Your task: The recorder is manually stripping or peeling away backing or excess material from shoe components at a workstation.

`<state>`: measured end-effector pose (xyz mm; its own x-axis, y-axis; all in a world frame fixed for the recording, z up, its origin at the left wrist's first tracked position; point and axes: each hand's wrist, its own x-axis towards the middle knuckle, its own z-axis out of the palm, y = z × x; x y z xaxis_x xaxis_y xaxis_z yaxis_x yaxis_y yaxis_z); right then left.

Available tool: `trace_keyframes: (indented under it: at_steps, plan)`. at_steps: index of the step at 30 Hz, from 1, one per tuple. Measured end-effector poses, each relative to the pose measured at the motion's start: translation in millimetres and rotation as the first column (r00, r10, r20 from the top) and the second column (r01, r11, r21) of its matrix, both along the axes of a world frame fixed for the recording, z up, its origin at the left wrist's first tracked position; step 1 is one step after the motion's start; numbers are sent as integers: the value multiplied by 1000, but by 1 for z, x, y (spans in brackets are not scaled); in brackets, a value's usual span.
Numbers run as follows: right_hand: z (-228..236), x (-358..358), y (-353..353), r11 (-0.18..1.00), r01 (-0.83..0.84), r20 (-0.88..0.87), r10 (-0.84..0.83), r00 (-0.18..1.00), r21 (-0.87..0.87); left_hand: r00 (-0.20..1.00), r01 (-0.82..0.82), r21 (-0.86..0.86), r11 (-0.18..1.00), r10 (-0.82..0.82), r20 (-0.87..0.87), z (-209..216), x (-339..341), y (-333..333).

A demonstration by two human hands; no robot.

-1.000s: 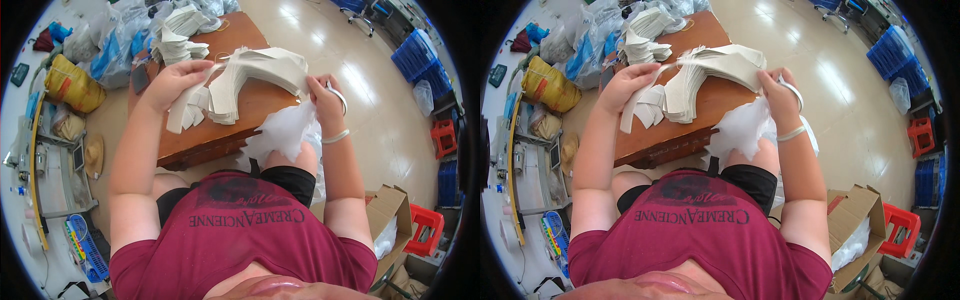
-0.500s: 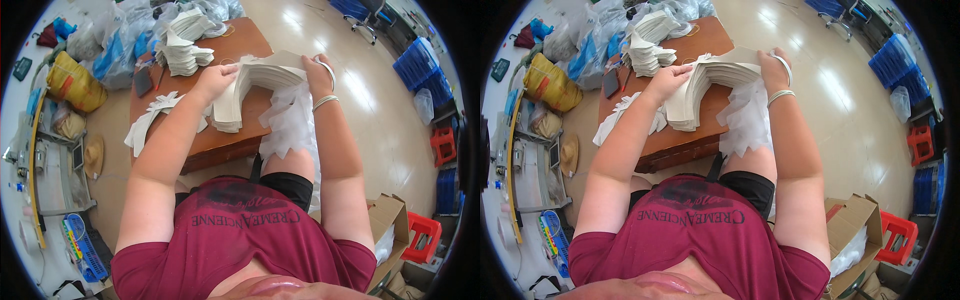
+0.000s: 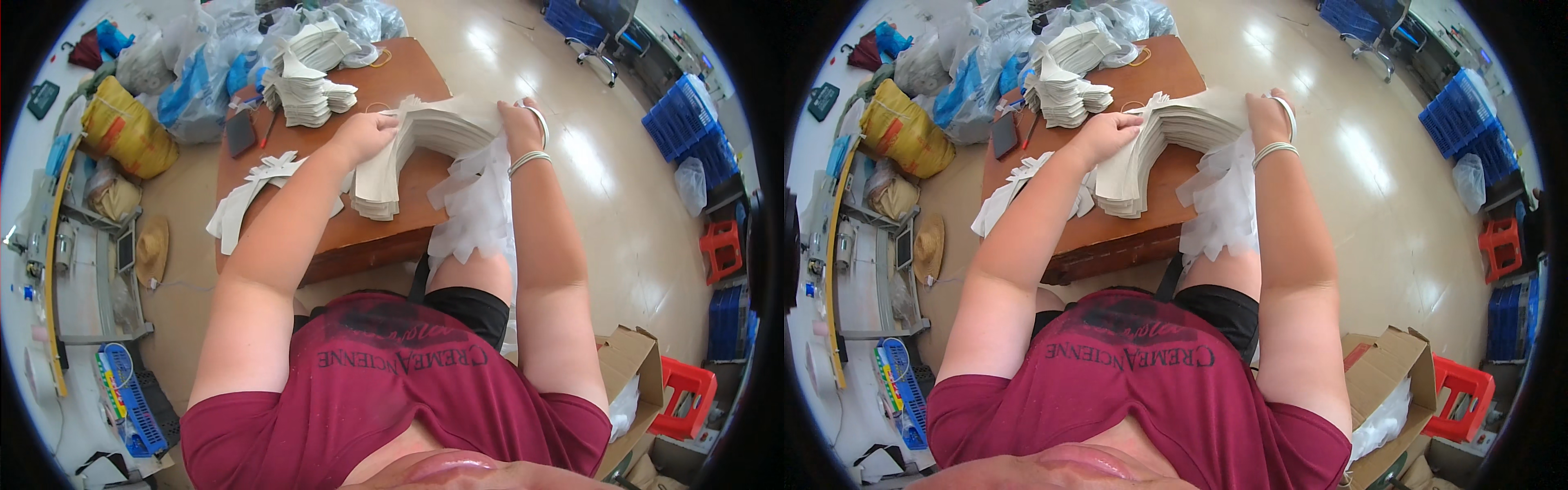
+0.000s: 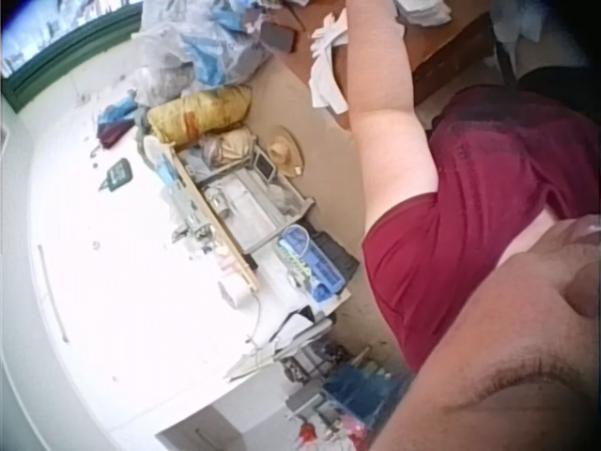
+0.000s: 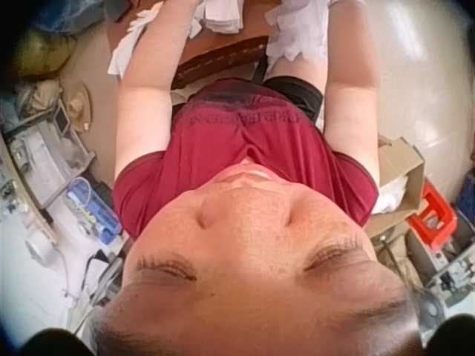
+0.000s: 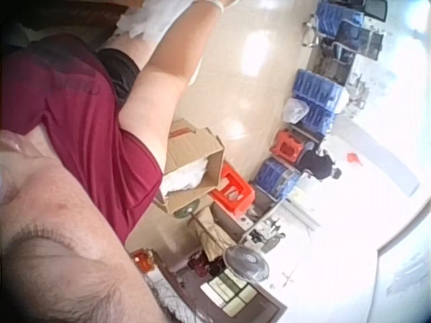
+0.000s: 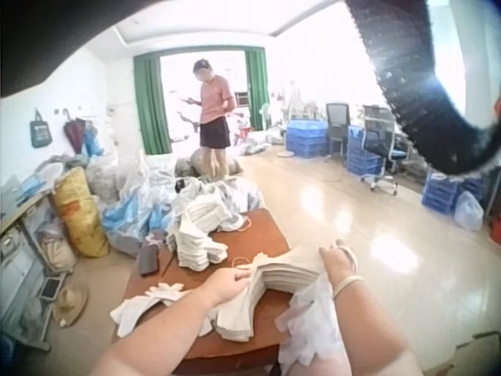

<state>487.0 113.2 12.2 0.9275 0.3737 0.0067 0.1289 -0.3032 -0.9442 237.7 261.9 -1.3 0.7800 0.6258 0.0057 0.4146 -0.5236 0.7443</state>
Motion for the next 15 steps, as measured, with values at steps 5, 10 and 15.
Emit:
trace_keyframes:
  at_steps: [5,10,15]
  plan:
    - [-1,1,-12,994,-26,78,34,996,-108,977,17,341,940,57,-206,19,-1,-24]
    - [-15,-9,-28,998,-60,151,58,987,4,996,-65,363,929,85,-39,5,-20,-18]
    - [7,-116,-89,765,-613,247,566,786,199,933,-300,63,952,278,230,-36,-127,43]
